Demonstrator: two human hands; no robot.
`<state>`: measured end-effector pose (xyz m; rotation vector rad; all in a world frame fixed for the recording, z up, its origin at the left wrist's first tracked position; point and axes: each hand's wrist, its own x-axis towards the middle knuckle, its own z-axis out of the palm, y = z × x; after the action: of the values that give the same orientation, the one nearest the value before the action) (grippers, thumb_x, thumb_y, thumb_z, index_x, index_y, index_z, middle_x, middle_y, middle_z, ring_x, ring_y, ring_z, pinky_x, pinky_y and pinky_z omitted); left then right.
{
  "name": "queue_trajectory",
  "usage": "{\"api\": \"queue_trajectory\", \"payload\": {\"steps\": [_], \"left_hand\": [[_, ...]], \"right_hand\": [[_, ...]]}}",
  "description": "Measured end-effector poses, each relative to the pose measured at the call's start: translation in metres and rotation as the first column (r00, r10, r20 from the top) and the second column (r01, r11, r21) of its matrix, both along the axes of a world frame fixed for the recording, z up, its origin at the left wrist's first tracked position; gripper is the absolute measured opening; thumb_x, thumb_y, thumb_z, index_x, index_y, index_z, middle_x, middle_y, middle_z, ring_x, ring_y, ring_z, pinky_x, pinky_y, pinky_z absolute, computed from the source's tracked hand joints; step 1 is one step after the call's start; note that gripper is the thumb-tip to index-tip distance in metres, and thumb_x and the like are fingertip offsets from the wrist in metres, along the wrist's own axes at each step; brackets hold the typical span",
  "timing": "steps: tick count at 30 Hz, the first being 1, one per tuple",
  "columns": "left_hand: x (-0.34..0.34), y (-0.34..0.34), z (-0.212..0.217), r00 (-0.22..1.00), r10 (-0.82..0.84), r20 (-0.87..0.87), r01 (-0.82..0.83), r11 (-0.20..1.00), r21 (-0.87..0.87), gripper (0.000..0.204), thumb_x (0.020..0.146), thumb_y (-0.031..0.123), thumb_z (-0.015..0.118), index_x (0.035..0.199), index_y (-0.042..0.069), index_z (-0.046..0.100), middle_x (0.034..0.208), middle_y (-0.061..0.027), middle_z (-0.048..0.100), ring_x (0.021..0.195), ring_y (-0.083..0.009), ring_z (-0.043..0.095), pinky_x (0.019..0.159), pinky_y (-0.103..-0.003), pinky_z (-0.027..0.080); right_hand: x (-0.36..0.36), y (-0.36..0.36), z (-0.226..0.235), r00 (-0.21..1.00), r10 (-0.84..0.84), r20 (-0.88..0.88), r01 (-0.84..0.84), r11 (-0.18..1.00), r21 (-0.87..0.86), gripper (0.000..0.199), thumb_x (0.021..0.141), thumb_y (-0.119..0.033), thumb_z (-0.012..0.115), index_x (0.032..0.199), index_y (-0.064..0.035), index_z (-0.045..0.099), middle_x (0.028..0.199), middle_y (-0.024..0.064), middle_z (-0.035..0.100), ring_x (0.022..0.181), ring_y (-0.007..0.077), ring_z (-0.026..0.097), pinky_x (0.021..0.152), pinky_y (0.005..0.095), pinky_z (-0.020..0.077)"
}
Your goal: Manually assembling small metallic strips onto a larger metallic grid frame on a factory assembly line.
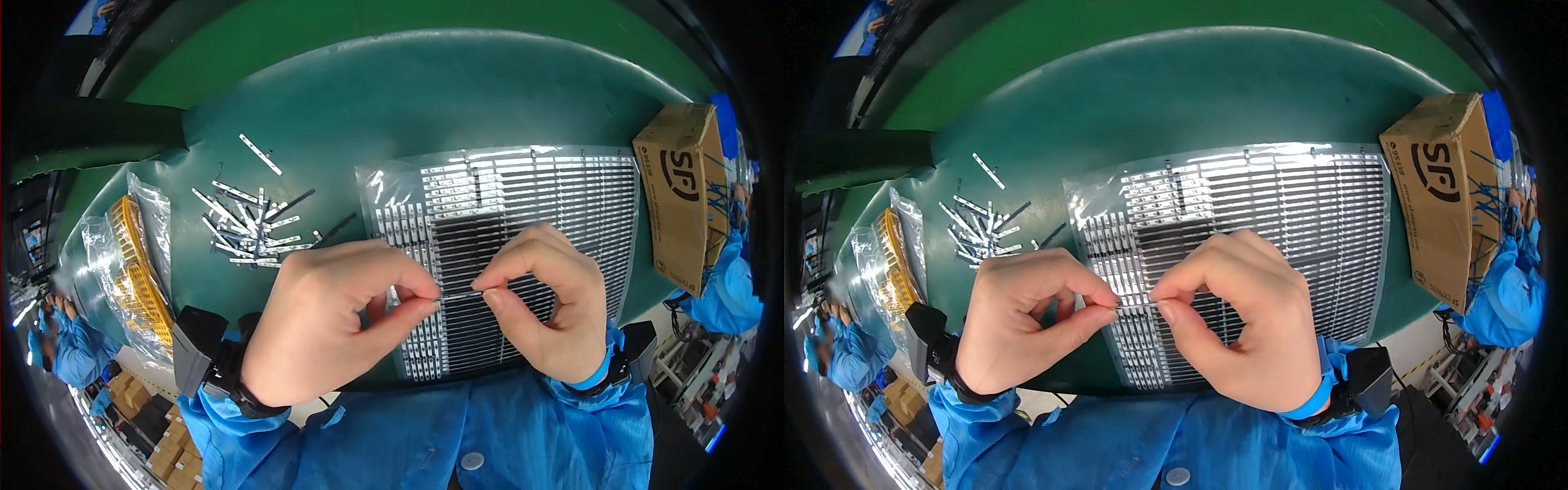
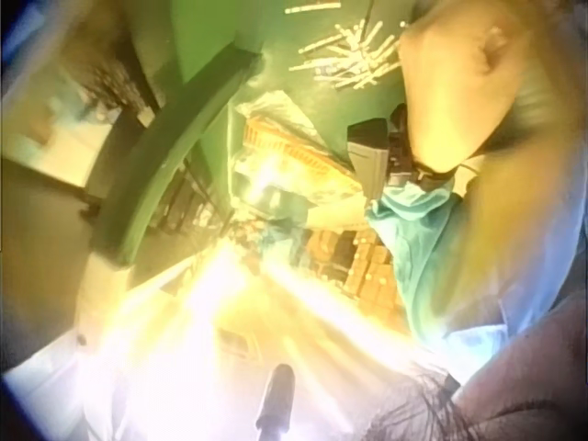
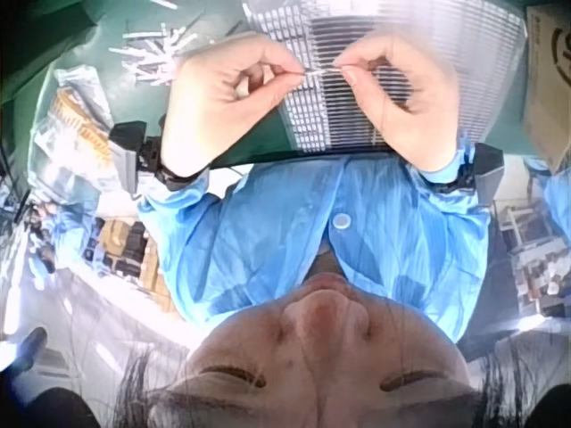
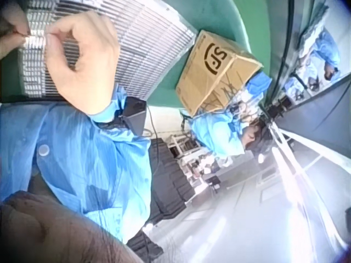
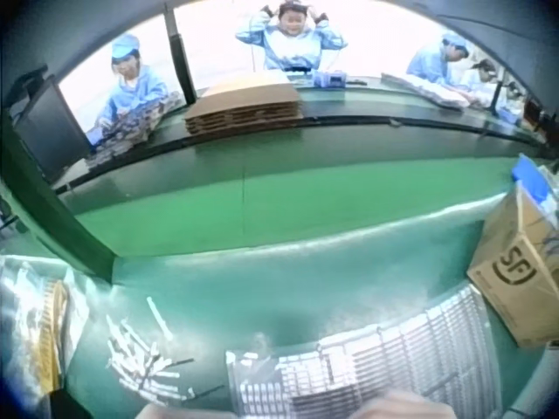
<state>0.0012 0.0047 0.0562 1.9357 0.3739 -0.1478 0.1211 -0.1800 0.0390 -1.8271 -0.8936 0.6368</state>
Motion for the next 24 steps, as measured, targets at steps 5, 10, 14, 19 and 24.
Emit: {"api": "queue_trajectory", "payload": {"steps": [5,10,14,19,24], "left_hand": [[0.001,-0.005,-0.003,0.999,-0.037,0.015,0.037,0.999,0.016,0.015,0.073,-0.005,0.077,0.083,0.004,0.071,0.074,-0.0024,0.066,0.052,-0.0064,0.051,0.047,-0.022,0.036],[0.005,-0.005,-0.003,0.996,-0.087,0.027,0.087,0.996,0.006,0.013,0.074,-0.005,0.076,0.083,0.004,0.071,0.075,-0.0029,0.066,0.055,-0.0068,0.055,0.047,-0.022,0.038],[0.004,-0.01,-0.008,0.982,-0.113,0.153,0.124,0.99,-0.067,0.013,0.075,-0.004,0.076,0.083,0.004,0.072,0.077,-0.0031,0.068,0.059,-0.0077,0.059,0.048,-0.022,0.042],[0.005,-0.01,-0.005,0.977,-0.109,0.184,0.142,0.974,-0.179,0.017,0.075,-0.005,0.076,0.09,0.002,0.075,0.083,-0.0085,0.072,0.07,-0.0162,0.068,0.06,-0.026,0.053],[0.002,-0.007,-0.009,0.917,-0.208,0.34,0.264,0.956,-0.13,0.016,0.073,-0.006,0.075,0.086,0.004,0.076,0.085,-0.0091,0.071,0.071,-0.0179,0.068,0.06,-0.026,0.053]], "right_hand": [[0.002,-0.008,-0.003,0.998,0.055,-0.016,-0.054,0.999,0.006,0.018,0.07,0.005,0.069,0.083,-0.0066,0.066,0.075,0.0034,0.064,0.07,0.0213,0.059,0.069,0.0323,0.0438],[0.004,-0.012,-0.003,0.99,0.107,-0.093,-0.106,0.994,0.015,0.016,0.071,0.005,0.068,0.083,-0.0067,0.065,0.075,0.0034,0.064,0.071,0.0204,0.059,0.068,0.0324,0.0439],[0.002,-0.014,-0.003,0.951,0.13,-0.282,-0.113,0.991,0.076,0.015,0.073,0.005,0.068,0.082,-0.0066,0.064,0.076,0.0034,0.063,0.073,0.0199,0.059,0.069,0.0322,0.0443],[0.004,-0.014,-0.004,0.976,0.116,-0.185,-0.105,0.992,0.068,0.015,0.074,0.004,0.067,0.082,-0.0068,0.063,0.076,0.0032,0.062,0.073,0.0203,0.058,0.069,0.0324,0.0447],[0.006,-0.016,0.0,0.999,0.034,-0.004,-0.034,0.998,0.054,0.016,0.072,0.005,0.067,0.083,-0.0069,0.062,0.075,0.0035,0.06,0.072,0.0223,0.057,0.068,0.0332,0.0446]]}}
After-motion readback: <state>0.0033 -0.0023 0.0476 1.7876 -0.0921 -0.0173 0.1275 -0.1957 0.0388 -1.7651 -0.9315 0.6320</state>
